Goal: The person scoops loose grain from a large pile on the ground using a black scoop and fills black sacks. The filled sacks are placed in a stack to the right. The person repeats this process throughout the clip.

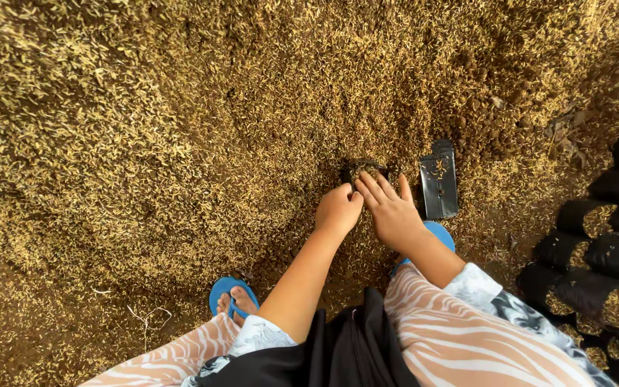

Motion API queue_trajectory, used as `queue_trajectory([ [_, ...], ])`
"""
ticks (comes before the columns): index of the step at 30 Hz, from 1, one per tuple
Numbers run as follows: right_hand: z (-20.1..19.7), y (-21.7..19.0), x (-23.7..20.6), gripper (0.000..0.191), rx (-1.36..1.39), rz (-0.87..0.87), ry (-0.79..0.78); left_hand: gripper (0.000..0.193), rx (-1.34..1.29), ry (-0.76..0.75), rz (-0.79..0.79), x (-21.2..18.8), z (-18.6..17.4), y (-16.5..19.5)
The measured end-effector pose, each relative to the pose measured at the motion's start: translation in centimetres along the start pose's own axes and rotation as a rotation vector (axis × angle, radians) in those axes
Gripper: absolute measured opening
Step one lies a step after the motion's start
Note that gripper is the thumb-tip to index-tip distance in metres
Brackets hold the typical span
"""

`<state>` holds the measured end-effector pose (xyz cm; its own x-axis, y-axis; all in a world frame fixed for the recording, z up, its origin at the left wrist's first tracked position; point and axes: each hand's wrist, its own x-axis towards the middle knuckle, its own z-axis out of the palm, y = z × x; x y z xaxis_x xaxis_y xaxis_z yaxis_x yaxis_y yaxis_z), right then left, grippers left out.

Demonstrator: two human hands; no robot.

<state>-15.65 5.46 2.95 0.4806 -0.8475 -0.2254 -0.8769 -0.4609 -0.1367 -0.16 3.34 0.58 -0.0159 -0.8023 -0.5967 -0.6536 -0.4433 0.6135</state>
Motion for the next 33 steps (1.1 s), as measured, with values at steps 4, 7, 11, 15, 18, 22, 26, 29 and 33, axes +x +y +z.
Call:
queue_trajectory([
  [4, -0.5, -0.1, 1.1, 0.081, -0.100, 0.011, -0.170, 0.029, 0.073, 0.030, 0.084, 0.5, 0.4, -0.6],
  [7, -1.7, 0.6, 1.9, 0.079, -0.082, 0.009, -0.222, 0.028, 0.090, 0.067, 0.143, 0.8, -0.2, -0.2],
  [11, -2.9, 2.3, 1.9, 0.076, 0.078, -0.080, -0.048, 0.031, 0.046, -0.050, -0.023, 0.3, -1.0, 1.1],
  [15, -3.1, 2.8, 0.0, 0.061, 0.155, 0.007, 0.045, 0.045, 0.086, -0.111, -0.098, 0.1, -1.3, 1.5],
  [18, -2.9, 2.1, -0.2, 0.064, 0.031, -0.020, 0.088, 0.043, 0.049, -0.153, -0.134, 0.6, -0.9, 1.1],
  [22, -2.2, 1.0, -0.6, 0.058, -0.033, 0.003, 0.023, 0.040, 0.087, -0.045, -0.031, 1.1, 0.9, 0.0],
  [26, -0.5, 2.9, 0.6, 0.069, 0.074, 0.063, -0.174, 0.040, 0.019, -0.016, -0.021, 2.0, 1.6, -0.7],
  [29, 0.7, 6.4, 0.3, 0.052, 0.518, -0.124, 0.263, 0.041, -0.027, -0.042, -0.048, 2.3, 1.3, -1.2],
  [33, 0.9, 7.4, -1.1, 0.038, 0.606, 0.418, 0.276, 0.040, -0.219, -0.053, -0.036, 1.9, 1.2, -1.6],
])
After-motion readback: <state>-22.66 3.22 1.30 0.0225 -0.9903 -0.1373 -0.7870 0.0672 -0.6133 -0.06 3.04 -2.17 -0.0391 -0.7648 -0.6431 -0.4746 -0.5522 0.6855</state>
